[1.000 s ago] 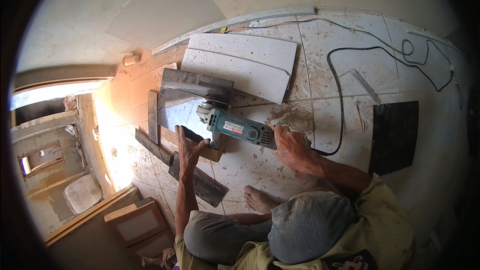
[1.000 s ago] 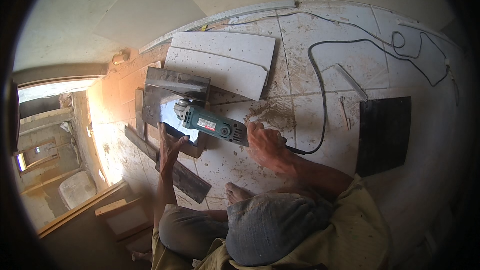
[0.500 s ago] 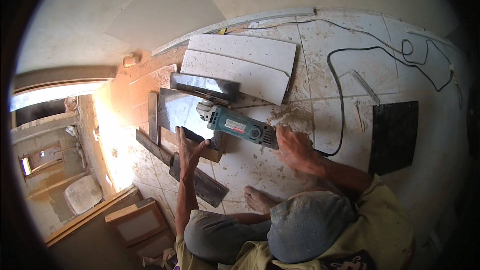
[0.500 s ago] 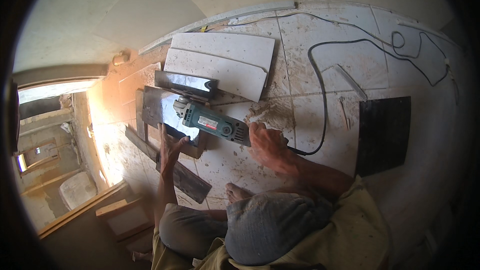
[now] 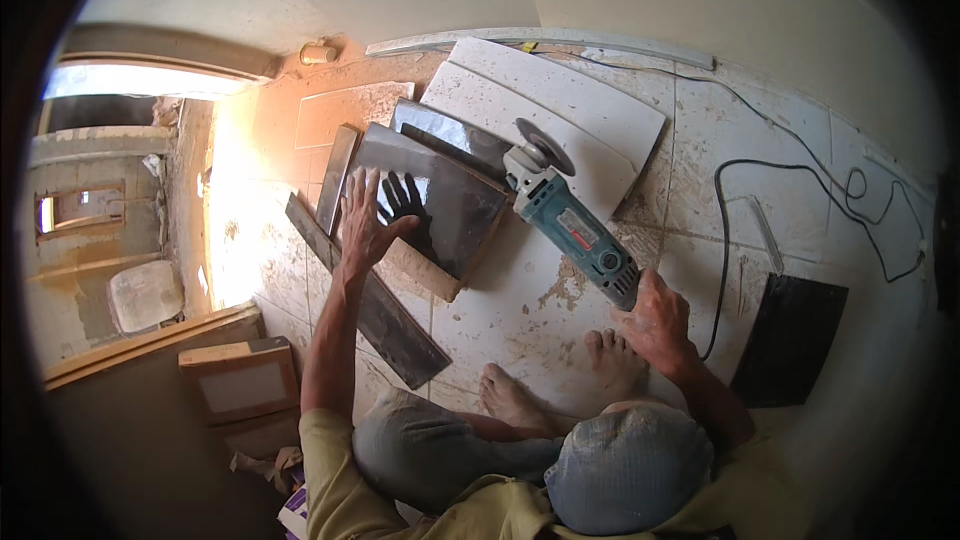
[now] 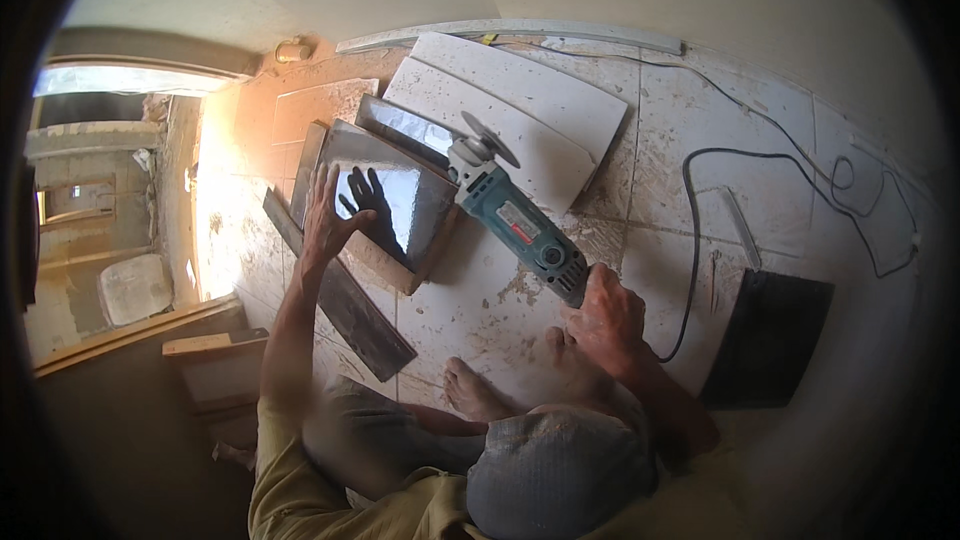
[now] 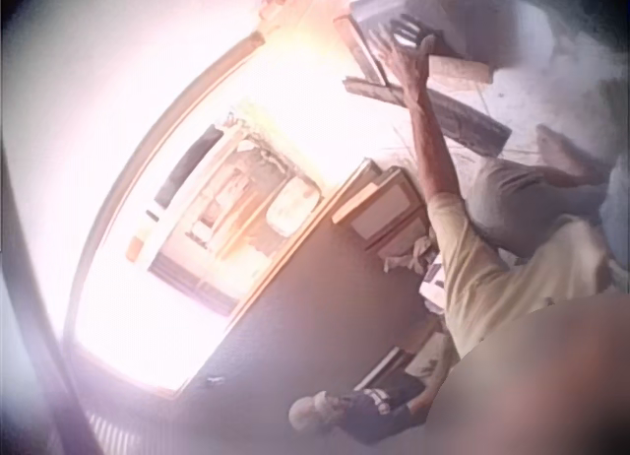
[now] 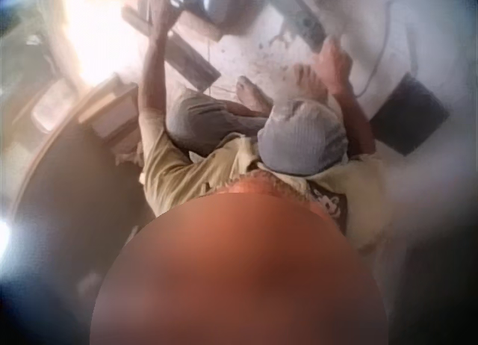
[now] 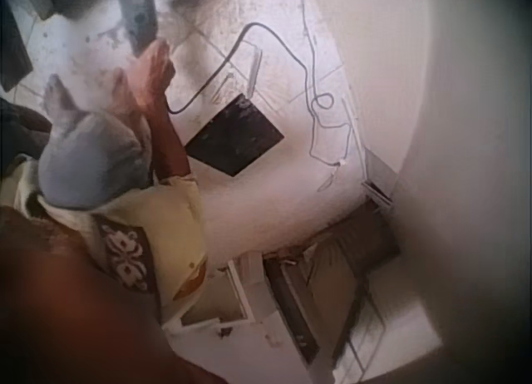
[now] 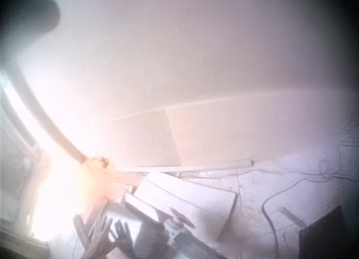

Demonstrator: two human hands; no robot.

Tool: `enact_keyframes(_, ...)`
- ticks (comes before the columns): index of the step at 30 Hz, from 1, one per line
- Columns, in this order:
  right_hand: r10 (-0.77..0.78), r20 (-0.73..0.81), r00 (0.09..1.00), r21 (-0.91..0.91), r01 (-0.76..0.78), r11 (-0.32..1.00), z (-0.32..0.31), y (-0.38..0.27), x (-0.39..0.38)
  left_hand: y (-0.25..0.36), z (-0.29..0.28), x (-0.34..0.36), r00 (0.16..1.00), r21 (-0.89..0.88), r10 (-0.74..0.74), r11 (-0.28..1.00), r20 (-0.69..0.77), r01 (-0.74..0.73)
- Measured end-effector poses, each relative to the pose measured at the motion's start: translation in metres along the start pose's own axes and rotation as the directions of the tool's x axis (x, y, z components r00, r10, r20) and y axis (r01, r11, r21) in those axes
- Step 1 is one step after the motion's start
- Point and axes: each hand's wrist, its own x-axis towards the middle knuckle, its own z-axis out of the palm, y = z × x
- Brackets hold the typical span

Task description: The person uses an angle grinder to cut several dark floor tiles on the floor.

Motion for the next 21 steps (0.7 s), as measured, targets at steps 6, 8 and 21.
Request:
enact_keyframes(6,0.154,-0.127,0.980,-0.038,-0.160,0.986,-0.021,0.003,-0.001,0.033,-0.012,0.072,0.864,0.082,0.375,0.902,0.336,-0.423)
enact_keyframes(8,0.201,-0.170,0.965,-0.003,-0.204,0.979,-0.026,0.008,0.000,0.047,-0.014,0.089,0.821,0.077,0.411,0.877,0.396,-0.475)
enact_keyframes(21,0.284,-0.189,0.940,0.001,-0.289,0.957,-0.038,0.015,-0.003,0.015,-0.090,0.042,0.834,0.026,0.509,0.850,0.214,-0.526)
